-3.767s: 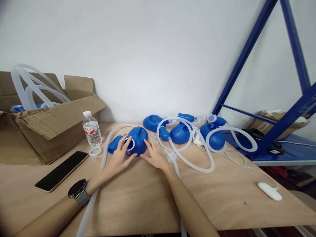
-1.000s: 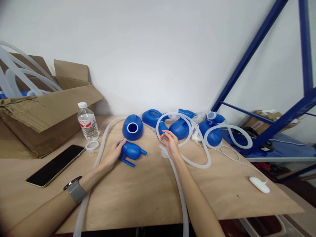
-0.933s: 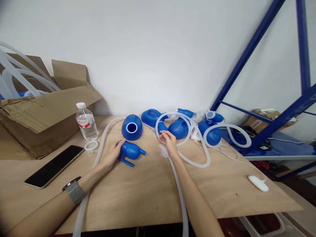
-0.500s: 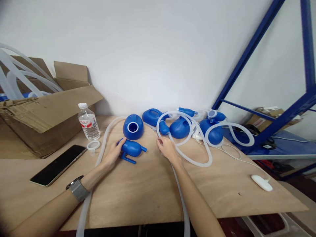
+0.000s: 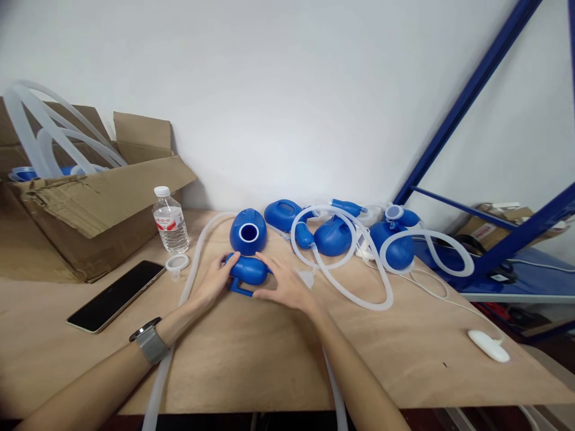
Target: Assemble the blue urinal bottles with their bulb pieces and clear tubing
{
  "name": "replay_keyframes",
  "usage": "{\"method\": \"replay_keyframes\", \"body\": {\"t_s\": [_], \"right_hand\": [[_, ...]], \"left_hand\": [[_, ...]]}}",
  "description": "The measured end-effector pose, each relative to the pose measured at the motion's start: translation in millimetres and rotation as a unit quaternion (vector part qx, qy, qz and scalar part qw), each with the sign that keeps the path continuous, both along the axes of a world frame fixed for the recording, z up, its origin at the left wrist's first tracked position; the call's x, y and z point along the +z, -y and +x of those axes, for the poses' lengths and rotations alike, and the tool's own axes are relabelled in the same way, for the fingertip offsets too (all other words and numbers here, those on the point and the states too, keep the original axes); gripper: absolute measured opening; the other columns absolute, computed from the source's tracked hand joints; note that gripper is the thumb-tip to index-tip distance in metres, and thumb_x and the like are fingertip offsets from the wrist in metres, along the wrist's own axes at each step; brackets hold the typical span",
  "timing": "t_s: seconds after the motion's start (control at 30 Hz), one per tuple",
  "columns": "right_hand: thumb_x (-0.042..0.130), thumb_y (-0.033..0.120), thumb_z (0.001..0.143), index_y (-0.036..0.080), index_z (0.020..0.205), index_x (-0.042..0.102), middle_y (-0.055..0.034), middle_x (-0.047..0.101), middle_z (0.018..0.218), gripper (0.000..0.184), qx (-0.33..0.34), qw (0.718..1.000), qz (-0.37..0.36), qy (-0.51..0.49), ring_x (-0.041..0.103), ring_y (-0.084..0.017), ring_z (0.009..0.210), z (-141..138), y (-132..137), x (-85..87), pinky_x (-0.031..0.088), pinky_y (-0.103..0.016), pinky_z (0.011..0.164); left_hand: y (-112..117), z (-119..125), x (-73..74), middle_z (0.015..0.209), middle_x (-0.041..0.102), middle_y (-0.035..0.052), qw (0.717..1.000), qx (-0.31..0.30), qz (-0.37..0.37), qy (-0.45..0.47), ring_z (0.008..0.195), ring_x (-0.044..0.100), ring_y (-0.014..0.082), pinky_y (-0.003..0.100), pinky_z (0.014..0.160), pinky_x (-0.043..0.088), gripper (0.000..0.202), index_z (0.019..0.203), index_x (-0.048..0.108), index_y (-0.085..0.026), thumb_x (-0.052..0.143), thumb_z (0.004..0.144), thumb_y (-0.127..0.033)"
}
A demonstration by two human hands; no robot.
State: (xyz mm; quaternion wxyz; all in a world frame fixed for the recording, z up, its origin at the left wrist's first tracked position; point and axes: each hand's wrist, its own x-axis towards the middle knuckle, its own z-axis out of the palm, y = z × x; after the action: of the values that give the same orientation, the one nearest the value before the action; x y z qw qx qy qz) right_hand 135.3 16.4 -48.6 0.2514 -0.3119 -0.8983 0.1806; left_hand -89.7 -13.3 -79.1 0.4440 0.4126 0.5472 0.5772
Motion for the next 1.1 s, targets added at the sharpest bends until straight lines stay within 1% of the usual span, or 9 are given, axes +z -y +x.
{"method": "replay_keyframes", "body": {"t_s": [0.13, 0.23, 0.3, 0.4, 0.53, 0.67, 0.87, 1.0, 1.1], "right_hand": [[0.082, 0.054, 0.078, 0.028, 0.156, 0.041, -0.0116, 0.054, 0.153, 0.092, -0.028, 0.996, -0.052, -0.067, 0.053, -0.031, 0.138, -20, 5, -17.4, 0.043, -0.046, 0.115], [0.087, 0.049, 0.073, 0.025, 0.142, 0.054, -0.0115, 0.064, 0.139, 0.080, -0.075, 0.982, -0.083, -0.153, 0.062, -0.031, 0.127, -21, -1, -25.3, 0.049, -0.046, 0.108], [0.089, 0.048, 0.069, 0.025, 0.133, 0.057, -0.0101, 0.067, 0.131, 0.075, -0.090, 0.969, -0.117, -0.198, 0.066, -0.030, 0.119, -20, -4, -26.8, 0.053, -0.044, 0.102], [0.090, 0.045, 0.068, 0.026, 0.128, 0.056, -0.0091, 0.066, 0.130, 0.072, -0.077, 0.948, -0.161, -0.265, 0.066, -0.029, 0.118, -19, -7, -26.1, 0.055, -0.042, 0.099], [0.090, 0.044, 0.068, 0.027, 0.126, 0.048, -0.0075, 0.069, 0.120, 0.073, -0.041, 0.907, -0.226, -0.352, 0.069, -0.028, 0.111, -16, -12, -24.2, 0.056, -0.041, 0.093], [0.087, 0.046, 0.070, 0.028, 0.117, 0.050, -0.0038, 0.070, 0.110, 0.063, -0.026, 0.872, -0.271, -0.406, 0.070, -0.025, 0.102, -12, -19, -24.1, 0.056, -0.040, 0.090], [0.074, 0.057, 0.078, 0.027, 0.110, 0.066, -0.0067, 0.070, 0.116, 0.045, -0.053, 0.846, -0.292, -0.443, 0.064, -0.028, 0.115, -7, -23, -27.3, 0.053, -0.038, 0.096], [0.075, 0.053, 0.077, 0.025, 0.108, 0.071, -0.0077, 0.072, 0.111, 0.042, -0.040, 0.849, -0.338, -0.404, 0.066, -0.029, 0.110, -8, -21, -30.9, 0.056, -0.038, 0.089], [0.076, 0.051, 0.078, 0.022, 0.109, 0.072, -0.0088, 0.073, 0.105, 0.042, -0.027, 0.849, -0.371, -0.376, 0.069, -0.028, 0.097, -11, -18, -31.6, 0.058, -0.035, 0.073]], "left_hand": [[5, 0, 15.7, 0.105, 0.073, 0.0126, 0.997, -0.066, 0.012, -0.027, 0.072, 0.068, 0.0213, 0.030, 0.058, 0.054, 0.067, 0.124, 0.067, -0.016, 0.065, 0.084, -0.070], [10, -21, 43.1, 0.104, 0.073, 0.0143, 0.974, 0.001, 0.070, -0.215, 0.083, 0.070, 0.0279, 0.036, 0.066, 0.056, 0.060, 0.101, 0.074, -0.017, 0.039, 0.097, -0.065], [14, -46, 61.0, 0.097, 0.074, 0.0152, 0.891, 0.087, 0.069, -0.440, 0.092, 0.070, 0.0335, 0.043, 0.078, 0.054, 0.047, 0.090, 0.073, -0.020, 0.041, 0.097, -0.053], [18, -85, 72.8, 0.097, 0.075, 0.0218, 0.771, 0.158, -0.077, -0.613, 0.091, 0.070, 0.0432, 0.053, 0.076, 0.052, 0.036, 0.090, 0.074, -0.018, 0.047, 0.092, -0.041], [15, -115, 60.7, 0.115, 0.073, 0.0280, 0.717, 0.066, -0.229, -0.655, 0.108, 0.067, 0.0490, 0.055, 0.080, 0.052, 0.035, 0.096, 0.076, -0.014, 0.052, 0.089, -0.039], [13, -117, 49.7, 0.114, 0.074, 0.0243, 0.708, 0.025, -0.251, -0.659, 0.108, 0.068, 0.0461, 0.055, 0.086, 0.049, 0.031, 0.096, 0.075, -0.018, 0.050, 0.092, -0.036], [20, -111, 61.1, 0.096, 0.075, 0.0214, 0.700, 0.107, -0.142, -0.691, 0.101, 0.067, 0.0446, 0.062, 0.089, 0.046, 0.038, 0.086, 0.075, -0.016, 0.043, 0.097, -0.033], [18, -99, 71.0, 0.119, 0.072, 0.0155, 0.805, 0.100, 0.067, -0.581, 0.112, 0.066, 0.0363, 0.052, 0.099, 0.050, 0.040, 0.086, 0.076, -0.019, 0.050, 0.095, -0.049], [18, -79, 72.5, 0.131, 0.069, 0.0110, 0.890, -0.040, 0.196, -0.410, 0.121, 0.065, 0.0310, 0.044, 0.105, 0.051, 0.037, 0.080, 0.077, -0.023, 0.064, 0.088, -0.056]]}}
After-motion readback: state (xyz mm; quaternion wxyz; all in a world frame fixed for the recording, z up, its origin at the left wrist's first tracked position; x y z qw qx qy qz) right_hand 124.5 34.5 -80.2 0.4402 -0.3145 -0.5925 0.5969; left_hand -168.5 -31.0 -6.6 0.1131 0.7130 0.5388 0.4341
